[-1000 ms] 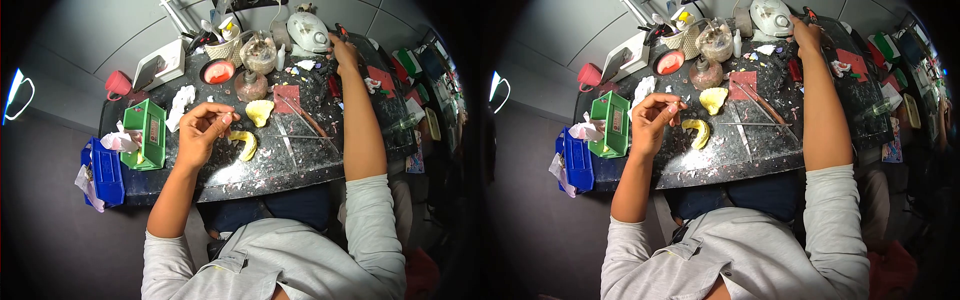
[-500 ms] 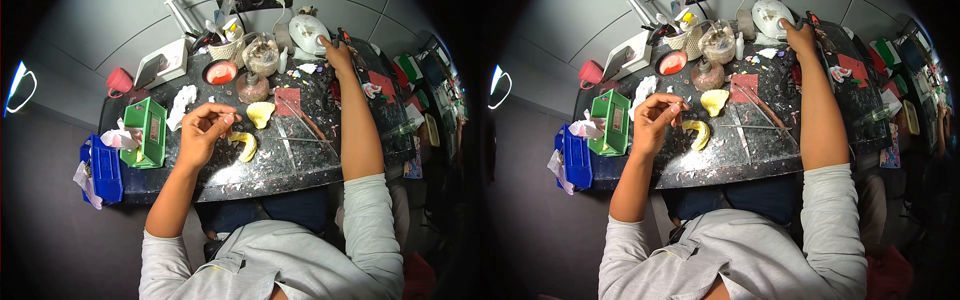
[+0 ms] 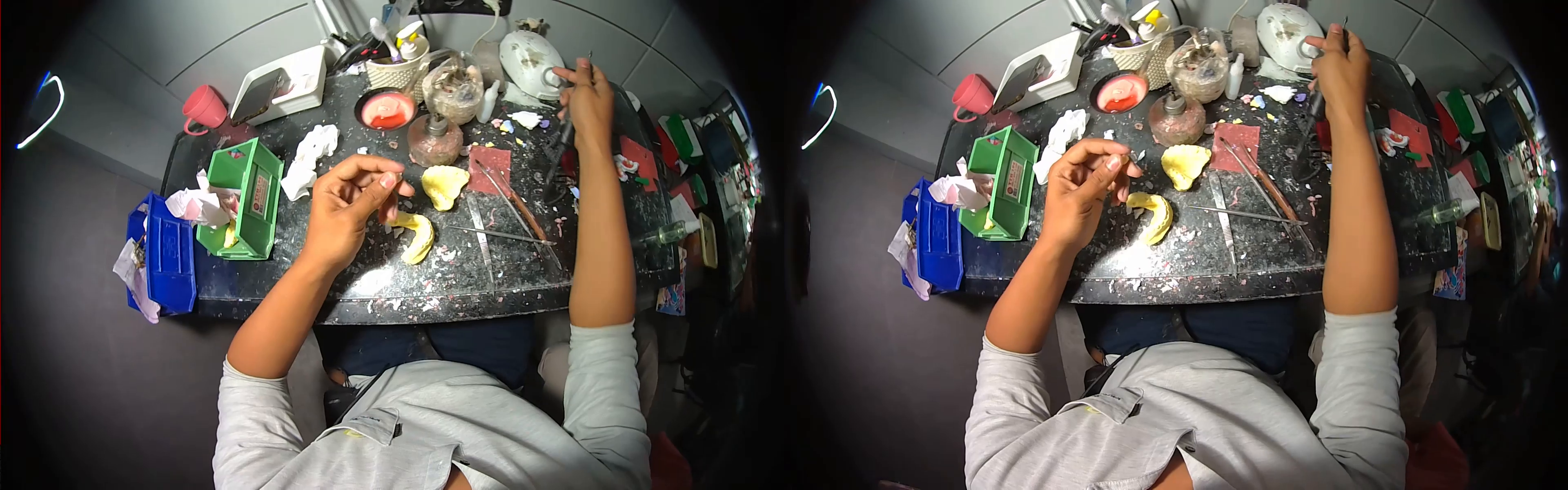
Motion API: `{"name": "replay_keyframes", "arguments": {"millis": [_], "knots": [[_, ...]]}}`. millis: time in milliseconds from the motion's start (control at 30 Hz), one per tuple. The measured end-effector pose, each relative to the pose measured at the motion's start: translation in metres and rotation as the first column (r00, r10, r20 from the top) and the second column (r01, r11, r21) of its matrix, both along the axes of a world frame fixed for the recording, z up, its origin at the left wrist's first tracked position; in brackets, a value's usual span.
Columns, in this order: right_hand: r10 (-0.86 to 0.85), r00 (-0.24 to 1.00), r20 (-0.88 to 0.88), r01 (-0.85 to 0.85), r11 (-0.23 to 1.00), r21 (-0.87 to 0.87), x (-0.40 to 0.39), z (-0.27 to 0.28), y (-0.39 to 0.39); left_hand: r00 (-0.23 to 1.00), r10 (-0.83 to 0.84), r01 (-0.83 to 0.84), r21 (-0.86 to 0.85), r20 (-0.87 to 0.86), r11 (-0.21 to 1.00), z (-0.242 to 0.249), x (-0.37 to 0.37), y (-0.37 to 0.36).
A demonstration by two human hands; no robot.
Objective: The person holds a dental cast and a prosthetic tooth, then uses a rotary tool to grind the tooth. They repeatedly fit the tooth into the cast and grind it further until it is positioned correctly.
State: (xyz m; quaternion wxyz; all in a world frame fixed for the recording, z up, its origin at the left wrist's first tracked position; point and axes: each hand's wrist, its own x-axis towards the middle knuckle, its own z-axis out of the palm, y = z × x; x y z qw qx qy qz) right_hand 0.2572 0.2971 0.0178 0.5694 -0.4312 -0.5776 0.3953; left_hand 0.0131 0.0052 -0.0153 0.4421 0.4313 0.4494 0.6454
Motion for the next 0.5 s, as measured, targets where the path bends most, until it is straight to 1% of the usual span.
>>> {"name": "replay_keyframes", "arguments": {"millis": [67,100,133,167,200,233,267,333,400,433,467,500], "knots": [[0.159,0.987,-0.01,-0.158,0.985,0.068,-0.004,0.021,-0.036,0.993,-0.019,0.023,-0.032,0.121,0.999,0.002,0.003,0.0],[0.166,0.986,-0.006,-0.166,0.984,0.061,-0.006,0.029,-0.052,0.985,-0.027,0.036,-0.046,0.168,0.998,0.001,0.003,0.0],[0.348,0.933,0.088,-0.354,0.934,0.053,-0.006,0.036,-0.067,0.985,-0.021,0.03,-0.053,0.173,0.998,0.0,0.003,0.0],[0.514,0.84,0.175,-0.526,0.85,0.029,-0.008,0.041,-0.082,0.983,-0.028,0.038,-0.052,0.182,0.998,-0.001,0.004,0.0],[0.612,0.753,0.24,-0.63,0.776,0.0,-0.011,0.044,-0.098,0.981,-0.036,0.046,-0.052,0.192,0.998,-0.001,0.004,-0.001],[0.716,0.654,0.245,-0.734,0.678,-0.02,-0.014,0.041,-0.11,0.98,-0.047,0.062,-0.069,0.194,0.996,0.001,0.003,-0.001],[0.775,0.572,0.27,-0.785,0.613,-0.095,-0.017,0.042,-0.122,0.98,-0.043,0.059,-0.078,0.196,0.995,0.0,0.003,-0.002],[0.74,0.533,0.41,-0.809,0.588,-0.01,-0.029,0.028,-0.141,0.968,-0.069,0.088,-0.069,0.243,0.994,-0.003,0.004,-0.003],[0.698,0.497,0.516,-0.804,0.593,-0.028,-0.039,0.022,-0.154,0.964,-0.076,0.102,-0.09,0.256,0.991,0.001,0.004,-0.004],[0.608,0.522,0.599,-0.8,0.592,0.097,-0.044,0.015,-0.157,0.968,-0.052,0.079,-0.101,0.245,0.992,0.003,0.006,-0.004],[0.61,0.52,0.598,-0.801,0.592,0.092,-0.048,0.014,-0.162,0.972,-0.03,0.057,-0.112,0.234,0.992,0.003,0.008,-0.004],[0.559,0.536,0.632,-0.764,0.64,0.082,-0.051,0.014,-0.168,0.971,-0.029,0.058,-0.116,0.237,0.992,0.001,0.007,-0.004]]}}
